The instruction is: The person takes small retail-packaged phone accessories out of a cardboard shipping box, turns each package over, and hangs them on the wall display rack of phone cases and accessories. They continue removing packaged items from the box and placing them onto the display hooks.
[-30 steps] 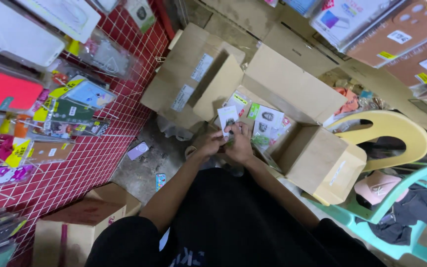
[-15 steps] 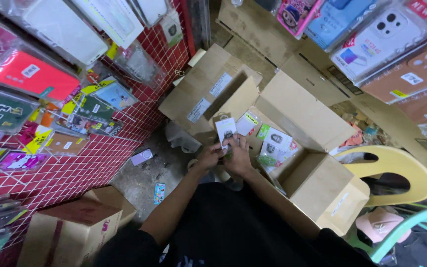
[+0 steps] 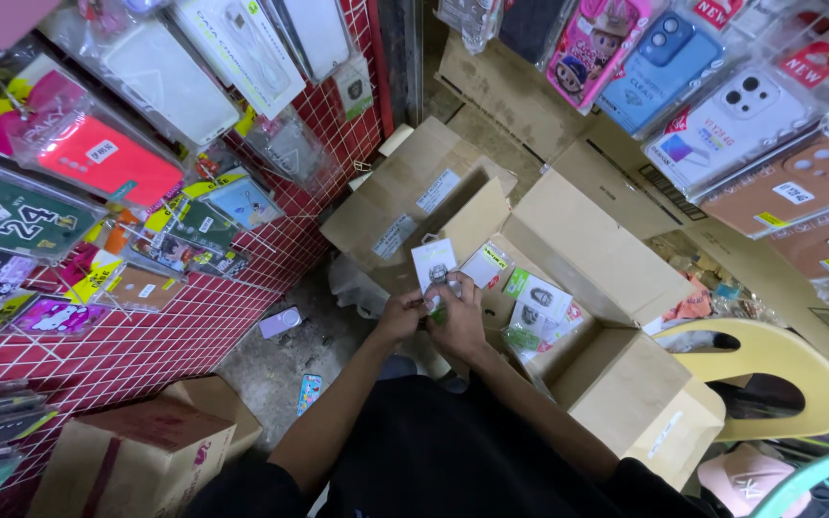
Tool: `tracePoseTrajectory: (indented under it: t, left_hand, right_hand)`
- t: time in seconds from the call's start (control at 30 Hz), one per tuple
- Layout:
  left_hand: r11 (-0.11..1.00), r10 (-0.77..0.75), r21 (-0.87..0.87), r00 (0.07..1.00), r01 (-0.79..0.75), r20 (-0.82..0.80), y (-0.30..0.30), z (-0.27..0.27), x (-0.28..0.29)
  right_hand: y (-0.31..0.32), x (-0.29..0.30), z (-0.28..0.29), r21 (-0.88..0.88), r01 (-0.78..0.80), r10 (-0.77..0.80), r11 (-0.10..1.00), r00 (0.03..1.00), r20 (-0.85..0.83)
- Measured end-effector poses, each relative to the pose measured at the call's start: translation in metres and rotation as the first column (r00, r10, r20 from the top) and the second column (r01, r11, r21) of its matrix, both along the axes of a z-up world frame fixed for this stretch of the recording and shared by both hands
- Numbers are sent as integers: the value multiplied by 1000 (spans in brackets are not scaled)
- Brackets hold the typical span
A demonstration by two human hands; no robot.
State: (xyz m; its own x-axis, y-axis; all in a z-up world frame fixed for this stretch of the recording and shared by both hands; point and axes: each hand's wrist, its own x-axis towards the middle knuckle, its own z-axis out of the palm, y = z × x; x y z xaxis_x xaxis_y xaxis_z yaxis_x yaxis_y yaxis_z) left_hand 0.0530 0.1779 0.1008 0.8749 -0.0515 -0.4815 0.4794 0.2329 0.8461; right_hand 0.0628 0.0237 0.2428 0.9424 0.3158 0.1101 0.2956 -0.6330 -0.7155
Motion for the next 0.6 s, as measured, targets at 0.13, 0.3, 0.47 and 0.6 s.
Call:
tracePoseTrajectory:
  t: [0.13, 0.3, 0.47, 0.6]
  left_hand:
    - [1000, 8, -7, 996, -7, 84, 10, 18, 7]
    - [997, 7, 75, 971, -26, 239, 30, 42, 25]
    - [991, -28, 133, 896, -34, 442, 41, 108, 41]
    - [956, -92, 283, 842, -74, 531, 43, 162, 55]
  right_hand:
    - [-3, 6, 15, 61, -17, 13, 998, 998, 64]
    - [-2, 21, 45, 208, -6, -17, 978, 994, 111]
    - [2, 36, 68, 268, 39, -40, 963, 999, 0]
    - [9, 42, 109, 289, 92, -71, 953, 994, -82]
